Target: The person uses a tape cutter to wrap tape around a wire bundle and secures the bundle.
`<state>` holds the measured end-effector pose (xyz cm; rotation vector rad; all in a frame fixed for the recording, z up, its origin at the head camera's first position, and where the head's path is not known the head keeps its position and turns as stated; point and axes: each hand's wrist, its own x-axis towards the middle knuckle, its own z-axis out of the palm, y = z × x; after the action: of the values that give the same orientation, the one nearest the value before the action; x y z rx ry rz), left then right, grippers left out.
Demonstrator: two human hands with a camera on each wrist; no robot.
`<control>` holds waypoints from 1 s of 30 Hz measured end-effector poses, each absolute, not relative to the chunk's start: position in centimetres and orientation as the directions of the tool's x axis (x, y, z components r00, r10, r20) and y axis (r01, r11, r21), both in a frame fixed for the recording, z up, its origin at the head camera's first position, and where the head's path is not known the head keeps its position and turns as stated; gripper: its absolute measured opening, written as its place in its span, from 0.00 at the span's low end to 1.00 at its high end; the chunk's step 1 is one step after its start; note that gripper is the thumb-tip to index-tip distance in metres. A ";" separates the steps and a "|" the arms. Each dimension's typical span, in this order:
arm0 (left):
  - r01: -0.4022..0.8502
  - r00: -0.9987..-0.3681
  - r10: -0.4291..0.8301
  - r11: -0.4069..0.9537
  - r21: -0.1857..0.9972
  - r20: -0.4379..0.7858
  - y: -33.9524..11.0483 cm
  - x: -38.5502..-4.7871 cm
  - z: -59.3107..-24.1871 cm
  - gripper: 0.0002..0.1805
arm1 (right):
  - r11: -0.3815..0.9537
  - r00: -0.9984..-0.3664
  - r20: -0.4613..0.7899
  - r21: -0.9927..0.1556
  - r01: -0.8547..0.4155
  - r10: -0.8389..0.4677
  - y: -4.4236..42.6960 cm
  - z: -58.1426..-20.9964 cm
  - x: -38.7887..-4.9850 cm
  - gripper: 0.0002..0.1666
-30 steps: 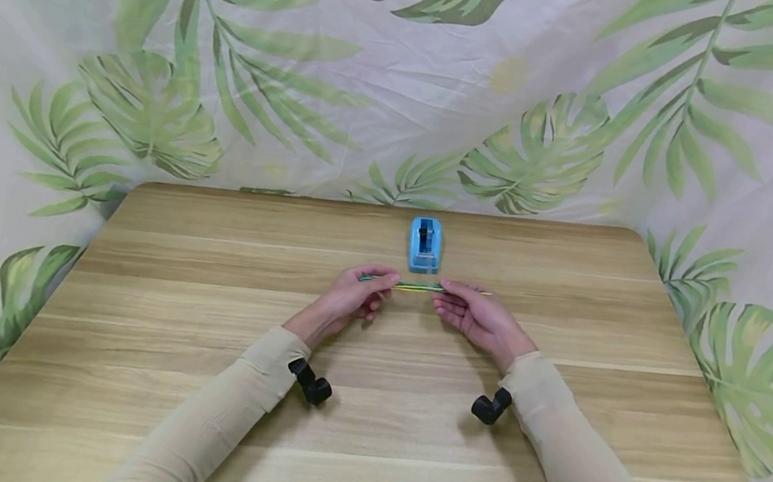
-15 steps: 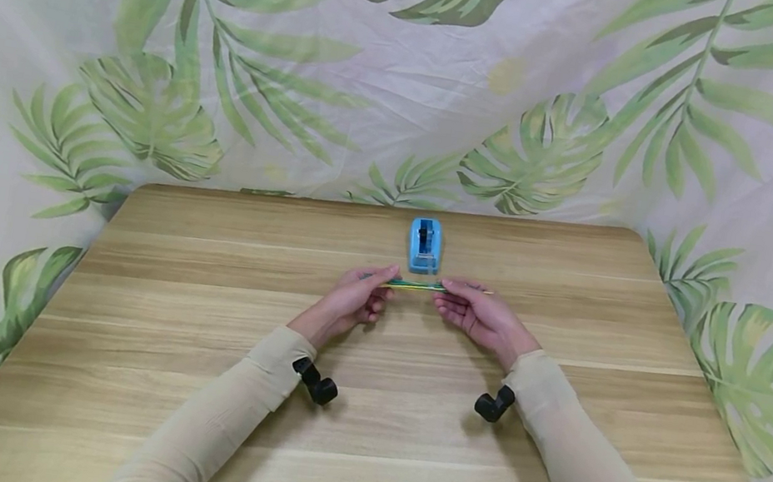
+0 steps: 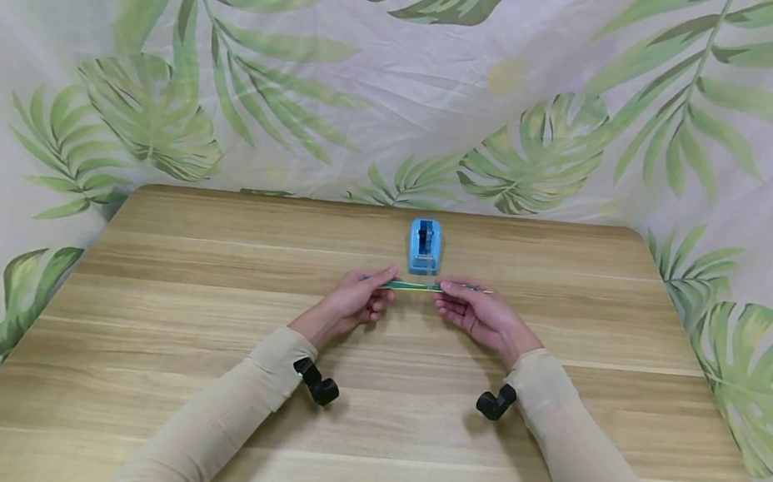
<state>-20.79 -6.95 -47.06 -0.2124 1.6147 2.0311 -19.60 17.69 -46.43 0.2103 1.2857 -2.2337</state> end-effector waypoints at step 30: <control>-0.364 -0.902 0.298 -0.134 0.922 -0.313 -7.3 -20.9 -47.1 0.20 | -0.446 -0.835 -0.454 -0.706 0.550 -0.311 16.2 -46.5 -19.6 0.21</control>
<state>-20.88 -7.34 -47.09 -0.0733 1.7151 2.0817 -19.60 16.15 -46.49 0.3534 1.2474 -2.2810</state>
